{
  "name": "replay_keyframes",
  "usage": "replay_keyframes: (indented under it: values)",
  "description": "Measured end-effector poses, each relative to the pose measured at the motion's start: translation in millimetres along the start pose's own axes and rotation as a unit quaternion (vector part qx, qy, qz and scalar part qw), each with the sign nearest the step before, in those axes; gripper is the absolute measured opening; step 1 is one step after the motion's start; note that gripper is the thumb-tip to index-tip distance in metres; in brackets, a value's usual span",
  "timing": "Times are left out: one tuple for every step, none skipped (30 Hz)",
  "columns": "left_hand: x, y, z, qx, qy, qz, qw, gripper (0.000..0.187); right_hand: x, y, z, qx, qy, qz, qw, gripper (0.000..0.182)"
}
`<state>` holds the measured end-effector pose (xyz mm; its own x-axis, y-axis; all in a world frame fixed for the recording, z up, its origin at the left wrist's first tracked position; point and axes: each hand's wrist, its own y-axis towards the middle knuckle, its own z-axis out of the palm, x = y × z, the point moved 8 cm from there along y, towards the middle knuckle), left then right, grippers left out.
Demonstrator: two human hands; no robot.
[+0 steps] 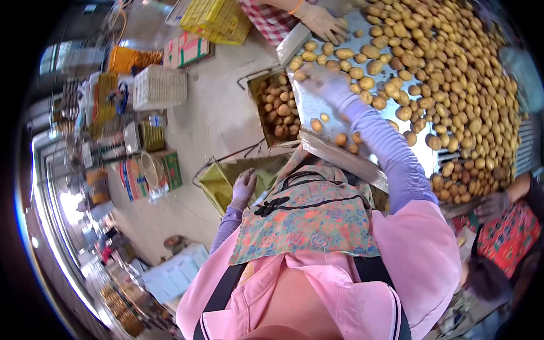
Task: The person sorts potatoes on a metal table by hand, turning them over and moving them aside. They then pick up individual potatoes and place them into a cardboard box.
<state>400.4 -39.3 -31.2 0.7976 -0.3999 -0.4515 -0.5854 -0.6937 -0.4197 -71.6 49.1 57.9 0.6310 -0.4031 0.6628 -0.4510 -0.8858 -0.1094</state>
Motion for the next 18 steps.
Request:
replay_keyframes:
  values:
    - [16.4, -23.5, 11.2, -0.008, -0.016, -0.047, 0.999, 0.044, -20.2, -4.0, -28.2, -0.111, 0.016, -0.025, 0.993, 0.055]
    - [35.8, -46.5, 25.3, -0.015, -0.025, -0.074, 0.997, 0.047, -48.3, 1.9, -41.0, -0.149, -0.104, -0.025, 0.983, 0.056]
    - [39.7, -71.7, 32.3, -0.021, -0.032, -0.091, 0.995, 0.047, -69.0, 9.2, -50.6, -0.188, -0.223, -0.028, 0.956, 0.057]
    - [45.6, -98.7, 38.5, -0.029, -0.021, -0.137, 0.99, 0.049, -80.9, 13.4, -41.5, -0.177, -0.22, -0.043, 0.958, 0.057]
    - [49.3, -123.6, 43.2, -0.037, -0.008, -0.182, 0.983, 0.05, -94.8, 17.0, -29.9, -0.179, -0.262, -0.014, 0.948, 0.06]
    - [53.5, -146.8, 48.8, -0.035, 0.033, -0.225, 0.973, 0.052, -92.5, 19.9, -26.4, -0.184, -0.303, 0.016, 0.935, 0.063]
    - [62.9, -163.8, 55.2, -0.049, 0.04, -0.225, 0.972, 0.057, -83.0, 23.6, -17.9, -0.182, -0.301, 0.004, 0.936, 0.063]
    - [74.9, -182.7, 62.2, -0.05, 0.055, -0.264, 0.962, 0.061, -63.5, 23.3, -6.5, -0.124, -0.288, 0.035, 0.949, 0.068]
    - [87.7, -201.6, 68.3, -0.05, 0.07, -0.301, 0.95, 0.065, -47.5, 19.9, 6.3, -0.064, -0.275, 0.069, 0.957, 0.072]
    - [99.2, -213.3, 72.7, -0.054, 0.068, -0.305, 0.948, 0.065, -37.8, 17.7, 18.7, -0.047, -0.254, 0.075, 0.963, 0.075]
    - [118.7, -223.7, 78.6, -0.051, 0.078, -0.337, 0.937, 0.068, -17.6, 15.6, 26.0, -0.048, -0.257, 0.069, 0.963, 0.075]
    - [132.8, -229.0, 82.3, -0.048, 0.085, -0.366, 0.925, 0.071, 1.5, 13.4, 42.3, 0.018, -0.241, 0.076, 0.967, 0.077]
    - [135.4, -228.0, 78.1, -0.051, 0.077, -0.364, 0.927, 0.071, 14.8, 9.2, 57.1, 0.083, -0.225, 0.085, 0.967, 0.08]
    - [138.5, -227.7, 68.1, -0.051, 0.081, -0.384, 0.918, 0.074, 25.5, 7.2, 68.4, 0.054, -0.233, 0.059, 0.969, 0.083]
    - [143.6, -227.2, 60.9, -0.05, 0.086, -0.405, 0.909, 0.077, 31.5, 4.5, 85.8, 0.026, -0.24, 0.033, 0.97, 0.086]
    - [149.9, -225.5, 55.6, -0.059, 0.096, -0.434, 0.894, 0.084, 35.0, 4.2, 97.2, -0.009, -0.219, 0.017, 0.976, 0.09]
    - [158.4, -222.0, 55.5, -0.061, 0.09, -0.433, 0.895, 0.084, 43.3, 0.4, 100.4, -0.004, -0.163, 0.019, 0.986, 0.092]
    - [167.0, -219.2, 52.0, -0.072, 0.119, -0.427, 0.894, 0.082, 42.5, 0.7, 108.9, -0.047, -0.092, -0.019, 0.994, 0.093]
